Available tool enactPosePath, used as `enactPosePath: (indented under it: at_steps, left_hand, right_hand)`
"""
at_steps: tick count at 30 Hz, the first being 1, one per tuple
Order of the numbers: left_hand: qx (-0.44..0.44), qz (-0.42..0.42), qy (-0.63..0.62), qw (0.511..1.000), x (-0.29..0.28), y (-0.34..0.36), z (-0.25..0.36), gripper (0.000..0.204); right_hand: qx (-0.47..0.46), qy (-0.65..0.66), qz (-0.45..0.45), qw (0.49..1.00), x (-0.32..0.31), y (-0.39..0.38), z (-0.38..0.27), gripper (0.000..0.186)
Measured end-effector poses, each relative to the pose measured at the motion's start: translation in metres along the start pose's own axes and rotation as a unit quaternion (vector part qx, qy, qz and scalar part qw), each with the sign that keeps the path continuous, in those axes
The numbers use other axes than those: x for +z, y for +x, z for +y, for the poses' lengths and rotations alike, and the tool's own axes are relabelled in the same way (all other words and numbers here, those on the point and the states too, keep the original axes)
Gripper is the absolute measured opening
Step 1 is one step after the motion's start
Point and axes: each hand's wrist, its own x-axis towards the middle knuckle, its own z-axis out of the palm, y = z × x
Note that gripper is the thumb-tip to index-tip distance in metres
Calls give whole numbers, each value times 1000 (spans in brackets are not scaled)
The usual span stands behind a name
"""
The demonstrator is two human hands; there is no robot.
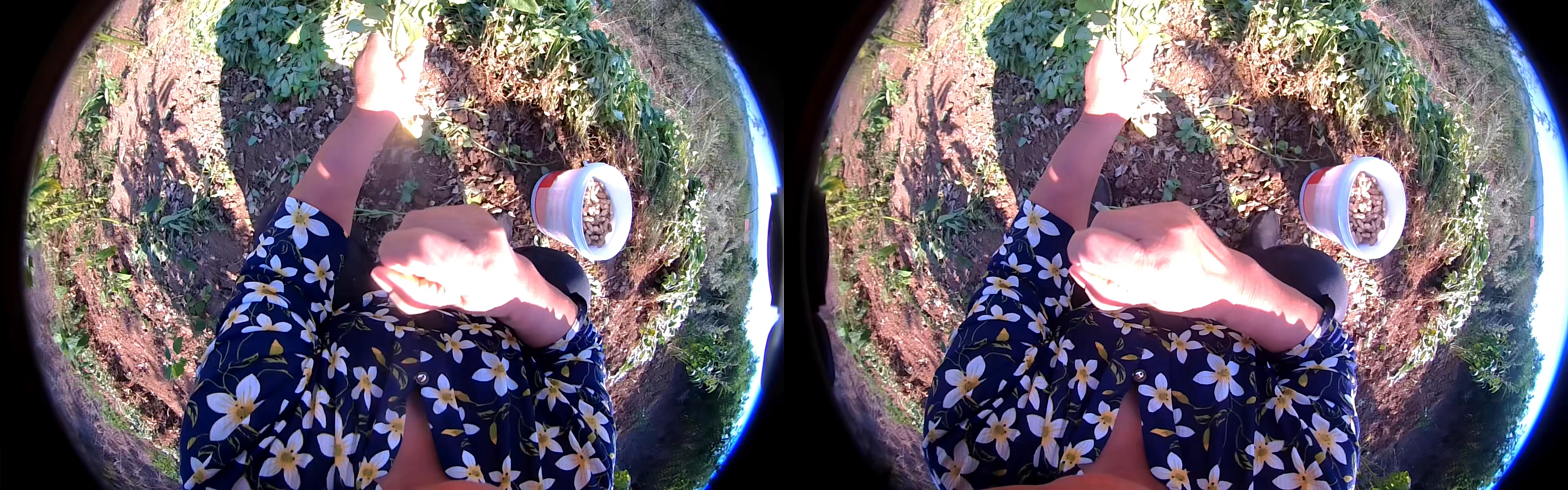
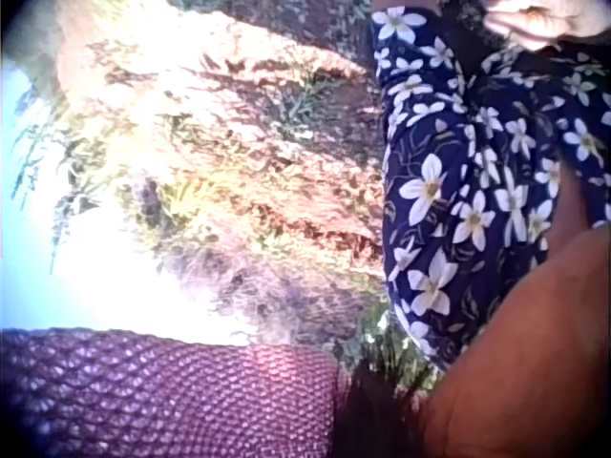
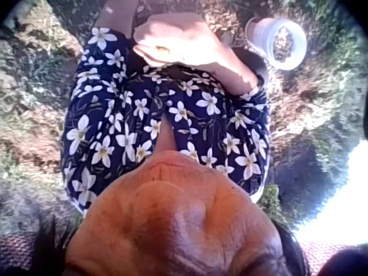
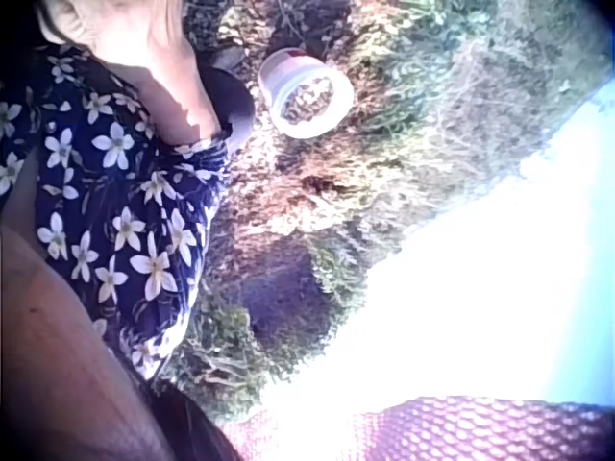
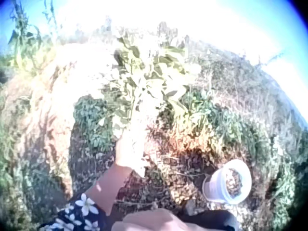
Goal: The person stands in a garden and manually harvests peanuts by pulling plants from the soil. They shake the roots to dislodge dirt and place the harvested peanuts into a white bucket nearby.
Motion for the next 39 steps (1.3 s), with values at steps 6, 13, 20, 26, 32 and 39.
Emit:
enactPosePath:
  at_steps: [6, 13, 20, 26, 32, 39]
  left_hand:
    - [-115, -92, -157, 977, -29, -17, 36, 27]
    - [-35, -196, -260, 945, -33, -16, 16, 51]
    - [-169, -117, -241, 949, -14, -16, 14, 28]
    - [59, -221, -221, 948, -9, -19, -7, 43]
    - [-64, -110, -201, 971, -7, -13, -6, 20]
    - [-68, -39, -180, 980, 3, -17, 3, 26]
  right_hand:
    - [355, -316, 353, 806, -181, -81, 66, 23]
    - [492, -492, 237, 678, -237, -159, 86, 39]
    - [202, -160, 140, 956, -72, -24, 51, 36]
    - [146, -313, 57, 937, -26, -5, 70, 37]
    - [202, -194, 89, 956, -24, -1, 80, 33]
    - [182, -238, 75, 951, -17, 0, 88, 32]
